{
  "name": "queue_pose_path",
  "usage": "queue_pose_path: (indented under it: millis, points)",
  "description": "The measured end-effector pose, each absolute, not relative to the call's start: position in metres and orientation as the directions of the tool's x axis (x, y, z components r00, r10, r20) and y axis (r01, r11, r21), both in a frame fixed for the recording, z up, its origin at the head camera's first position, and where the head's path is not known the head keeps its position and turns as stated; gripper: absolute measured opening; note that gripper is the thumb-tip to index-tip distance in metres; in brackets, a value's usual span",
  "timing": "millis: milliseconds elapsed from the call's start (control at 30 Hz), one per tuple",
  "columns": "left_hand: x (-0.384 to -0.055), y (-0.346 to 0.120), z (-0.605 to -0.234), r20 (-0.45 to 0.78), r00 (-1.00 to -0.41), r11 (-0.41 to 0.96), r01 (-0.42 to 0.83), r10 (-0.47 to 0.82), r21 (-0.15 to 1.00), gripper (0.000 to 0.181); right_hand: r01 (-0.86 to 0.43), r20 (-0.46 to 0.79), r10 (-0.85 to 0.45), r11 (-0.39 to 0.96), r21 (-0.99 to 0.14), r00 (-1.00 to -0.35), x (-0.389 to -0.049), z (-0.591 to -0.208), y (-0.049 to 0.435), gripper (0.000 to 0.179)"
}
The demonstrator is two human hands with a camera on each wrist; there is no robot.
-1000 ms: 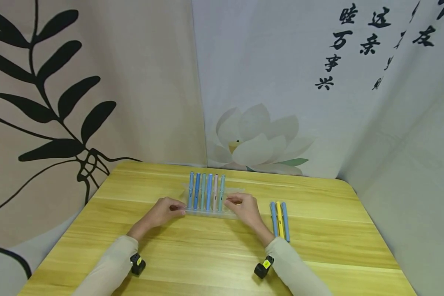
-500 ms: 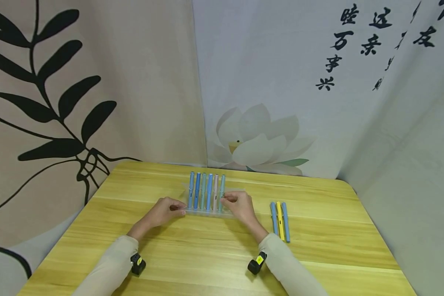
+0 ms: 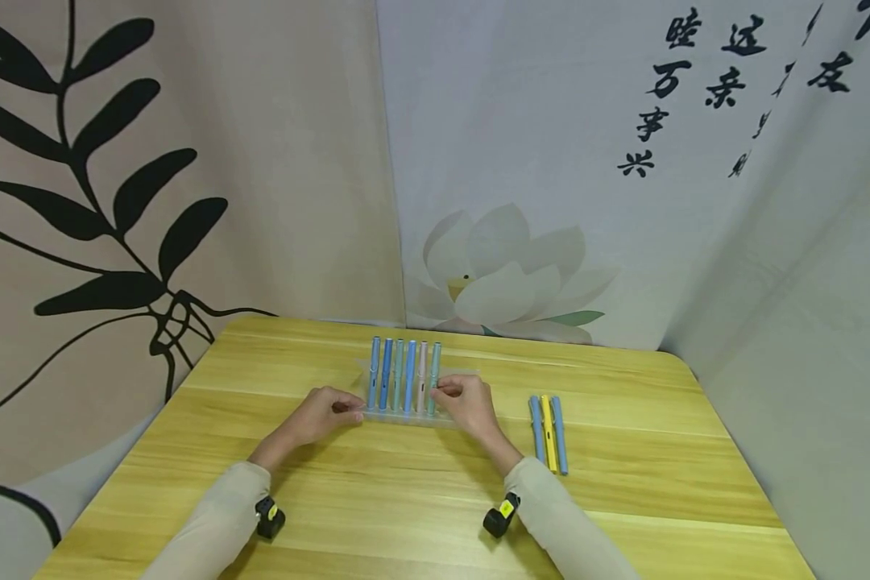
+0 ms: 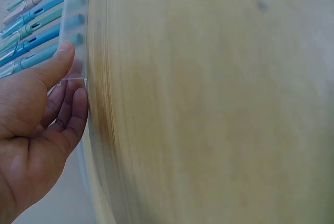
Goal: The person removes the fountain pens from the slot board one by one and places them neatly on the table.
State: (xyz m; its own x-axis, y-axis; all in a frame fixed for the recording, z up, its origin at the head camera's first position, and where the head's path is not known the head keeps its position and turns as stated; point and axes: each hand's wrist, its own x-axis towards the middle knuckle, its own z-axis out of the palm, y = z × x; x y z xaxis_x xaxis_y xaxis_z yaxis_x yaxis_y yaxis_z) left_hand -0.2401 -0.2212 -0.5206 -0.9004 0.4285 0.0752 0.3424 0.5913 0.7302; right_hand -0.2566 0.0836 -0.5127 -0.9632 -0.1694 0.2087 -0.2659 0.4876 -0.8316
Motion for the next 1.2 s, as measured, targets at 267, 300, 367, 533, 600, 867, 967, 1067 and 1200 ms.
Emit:
queue_pose_path:
  millis: [267, 300, 367, 533, 600, 867, 967, 1067, 1200]
  points:
    - [-0.241, -0.222, -0.522, 0.083, -0.898, 0.593, 0.352, 0.431, 0.724, 0.028, -0.291, 0.256, -0.138, 0.461, -0.838, -0.957, -0.256, -0.507, 0.085, 0.021]
    - [-0.241, -0.222, -0.522, 0.083, -0.899, 0.595, 0.352, 0.431, 0.723, 0.028, -0.292, 0.260, -0.133, 0.457, -0.840, -0.956, -0.256, -0.505, 0.085, 0.022]
    - [-0.241, -0.222, -0.522, 0.080, -0.900, 0.597, 0.348, 0.428, 0.723, 0.028, -0.297, 0.268, -0.130, 0.452, -0.841, -0.955, -0.255, -0.502, 0.086, 0.022]
    - [-0.241, -0.222, -0.521, 0.077, -0.900, 0.593, 0.345, 0.430, 0.727, 0.029, -0.302, 0.275, -0.128, 0.457, -0.837, -0.953, -0.253, -0.496, 0.088, 0.022]
    - [-0.240, -0.222, -0.521, 0.078, -0.898, 0.591, 0.349, 0.434, 0.727, 0.030, -0.298, 0.271, -0.125, 0.457, -0.838, -0.954, -0.251, -0.494, 0.089, 0.022]
    - [-0.240, -0.224, -0.522, 0.088, -0.891, 0.581, 0.362, 0.445, 0.729, 0.030, -0.293, 0.270, -0.115, 0.444, -0.847, -0.956, -0.242, -0.486, 0.099, 0.022]
    - [-0.240, -0.224, -0.522, 0.090, -0.893, 0.581, 0.360, 0.441, 0.730, 0.030, -0.294, 0.275, -0.108, 0.443, -0.847, -0.955, -0.237, -0.484, 0.105, 0.021]
    - [-0.240, -0.223, -0.522, 0.097, -0.892, 0.573, 0.364, 0.443, 0.734, 0.031, -0.290, 0.275, -0.099, 0.442, -0.849, -0.956, -0.233, -0.482, 0.113, 0.021]
    - [-0.240, -0.223, -0.523, 0.086, -0.895, 0.575, 0.351, 0.437, 0.739, 0.031, -0.279, 0.273, -0.078, 0.438, -0.855, -0.959, -0.230, -0.480, 0.123, 0.020]
